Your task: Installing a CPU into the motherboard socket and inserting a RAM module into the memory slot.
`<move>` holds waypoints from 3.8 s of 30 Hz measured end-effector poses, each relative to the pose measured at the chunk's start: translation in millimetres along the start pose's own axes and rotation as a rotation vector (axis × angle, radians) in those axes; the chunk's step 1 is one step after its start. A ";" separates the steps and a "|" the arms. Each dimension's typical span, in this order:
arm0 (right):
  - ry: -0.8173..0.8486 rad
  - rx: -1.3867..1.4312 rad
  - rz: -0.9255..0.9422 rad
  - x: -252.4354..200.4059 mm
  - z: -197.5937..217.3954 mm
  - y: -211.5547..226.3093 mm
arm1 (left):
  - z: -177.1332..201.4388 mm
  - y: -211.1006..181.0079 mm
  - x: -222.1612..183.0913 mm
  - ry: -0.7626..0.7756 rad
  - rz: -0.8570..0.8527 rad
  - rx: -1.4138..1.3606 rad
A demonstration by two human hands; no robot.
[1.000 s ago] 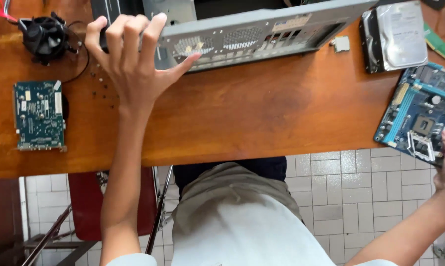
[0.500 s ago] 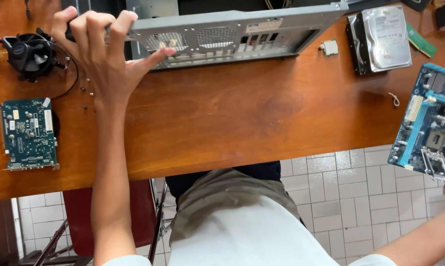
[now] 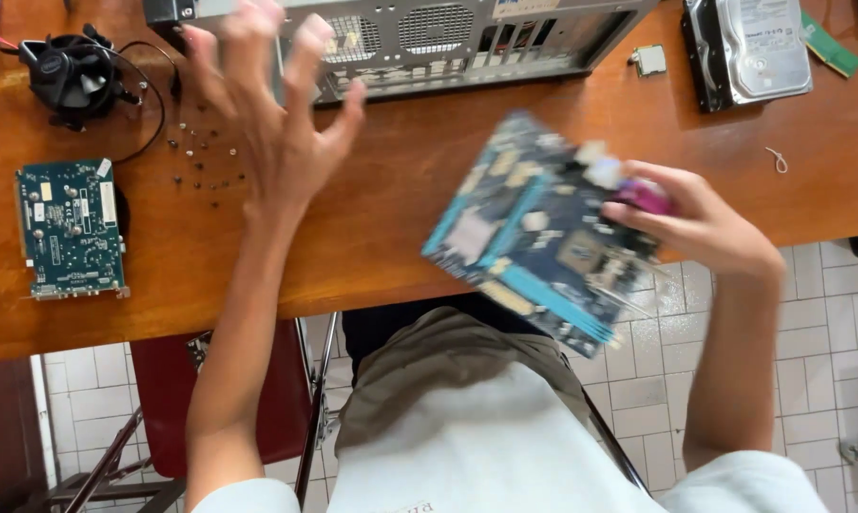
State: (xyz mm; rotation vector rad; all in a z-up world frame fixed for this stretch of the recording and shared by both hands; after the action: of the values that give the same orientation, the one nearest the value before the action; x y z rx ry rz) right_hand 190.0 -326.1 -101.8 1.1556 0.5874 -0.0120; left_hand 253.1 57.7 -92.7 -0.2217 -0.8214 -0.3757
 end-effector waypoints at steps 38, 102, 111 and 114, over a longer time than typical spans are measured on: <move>-0.133 -0.596 0.624 72.0 -10.0 67.8 | -69.6 -61.9 3.6 0.532 0.046 -1.018; 0.103 -0.326 0.787 148.1 -75.6 68.0 | -59.4 -57.6 6.6 0.409 0.341 -1.341; 0.166 -0.308 0.888 143.4 -78.8 80.4 | -55.7 -58.4 8.7 0.417 0.325 -1.327; 0.173 -0.292 0.890 145.0 -78.6 76.9 | -55.3 -59.6 9.3 0.436 0.319 -1.319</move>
State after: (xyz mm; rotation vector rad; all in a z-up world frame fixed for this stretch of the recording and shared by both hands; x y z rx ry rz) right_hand 302.8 -184.6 -121.5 1.0521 0.1735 0.9121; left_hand 271.5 -17.3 -119.6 -1.4239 0.0101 -0.5914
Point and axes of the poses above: each hand's wrist, its own x-axis towards the middle knuckle, its own z-axis out of the back of the hand, y = z × x, the point moved 8 cm from there along x, towards the middle knuckle, and after that the axes turned 1 degree about y, right-handed, at the moved point
